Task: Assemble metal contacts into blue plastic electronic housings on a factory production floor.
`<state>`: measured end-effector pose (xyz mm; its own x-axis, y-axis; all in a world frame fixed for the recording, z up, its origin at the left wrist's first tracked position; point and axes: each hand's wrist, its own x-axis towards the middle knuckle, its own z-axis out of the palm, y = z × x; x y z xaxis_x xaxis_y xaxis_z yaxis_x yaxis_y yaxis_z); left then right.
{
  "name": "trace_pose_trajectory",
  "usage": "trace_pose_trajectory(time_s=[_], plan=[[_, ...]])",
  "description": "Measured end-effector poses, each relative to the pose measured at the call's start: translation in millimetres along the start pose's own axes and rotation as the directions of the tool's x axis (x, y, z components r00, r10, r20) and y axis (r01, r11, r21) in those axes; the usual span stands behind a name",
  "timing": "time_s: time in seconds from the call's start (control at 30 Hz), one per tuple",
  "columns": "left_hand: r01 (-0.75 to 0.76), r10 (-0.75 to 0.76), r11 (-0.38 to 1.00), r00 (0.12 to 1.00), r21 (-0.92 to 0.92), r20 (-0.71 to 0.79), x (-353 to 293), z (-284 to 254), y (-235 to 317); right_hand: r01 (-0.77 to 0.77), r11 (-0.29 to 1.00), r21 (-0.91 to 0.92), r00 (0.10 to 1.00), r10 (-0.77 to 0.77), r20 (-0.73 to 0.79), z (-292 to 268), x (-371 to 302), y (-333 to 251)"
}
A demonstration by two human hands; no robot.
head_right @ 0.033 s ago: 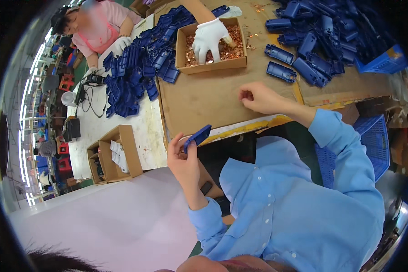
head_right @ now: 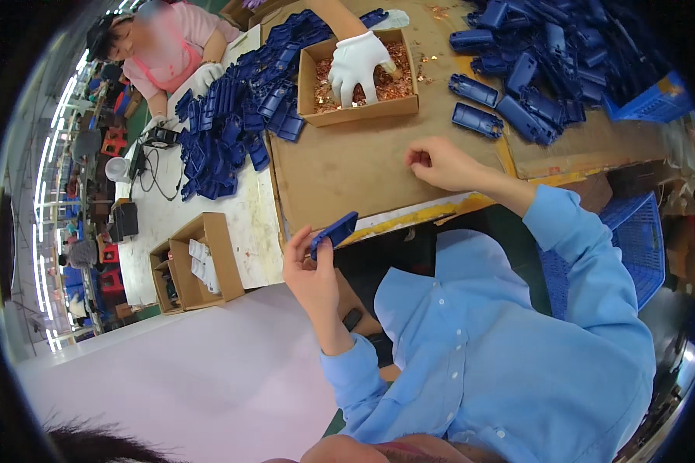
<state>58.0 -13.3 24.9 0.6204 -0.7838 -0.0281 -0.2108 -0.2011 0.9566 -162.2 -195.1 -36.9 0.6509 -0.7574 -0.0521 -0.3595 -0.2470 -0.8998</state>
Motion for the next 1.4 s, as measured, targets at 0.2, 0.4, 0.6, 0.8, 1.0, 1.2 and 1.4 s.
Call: trace_pose_trajectory(time_s=[0.2,0.4,0.6,0.8,1.0,1.2,1.4], plan=[[-0.09,0.082,0.947,0.996,-0.308,-0.04,-0.9,9.9,-3.2,0.032,0.999,0.003,0.966,-0.03,-0.256,15.2,-6.7,16.9],[0.008,-0.042,0.72,0.999,-0.693,-0.031,0.0,21.4,-1.5,-0.006,0.947,0.32,0.932,0.122,-0.342,18.7,-8.9,17.1],[-0.052,-0.013,0.686,0.996,-0.726,-0.084,3.5,26.2,-6.1,-0.072,0.901,0.427,0.957,0.182,-0.224,9.0,-25.4,-3.4],[0.14,-0.148,0.628,0.987,-0.766,0.06,8.7,26.2,-12.7,-0.033,0.821,0.57,0.982,0.133,-0.135,6.6,-42.9,-35.3],[0.397,-0.282,0.581,0.917,-0.71,0.281,-10.3,49.7,3.5,-0.039,0.786,0.616,0.995,0.087,-0.047,14.9,-52.1,-76.3],[0.279,-0.134,0.753,0.952,-0.596,0.276,-18.2,62.4,8.7,0.139,0.919,0.368,0.987,-0.096,-0.13,24.6,-48.6,-113.1],[0.041,0.078,0.883,0.97,-0.467,0.232,-27.8,62.6,7.4,0.231,0.973,0.02,0.96,-0.225,-0.165,33.0,-45.9,-120.9]])
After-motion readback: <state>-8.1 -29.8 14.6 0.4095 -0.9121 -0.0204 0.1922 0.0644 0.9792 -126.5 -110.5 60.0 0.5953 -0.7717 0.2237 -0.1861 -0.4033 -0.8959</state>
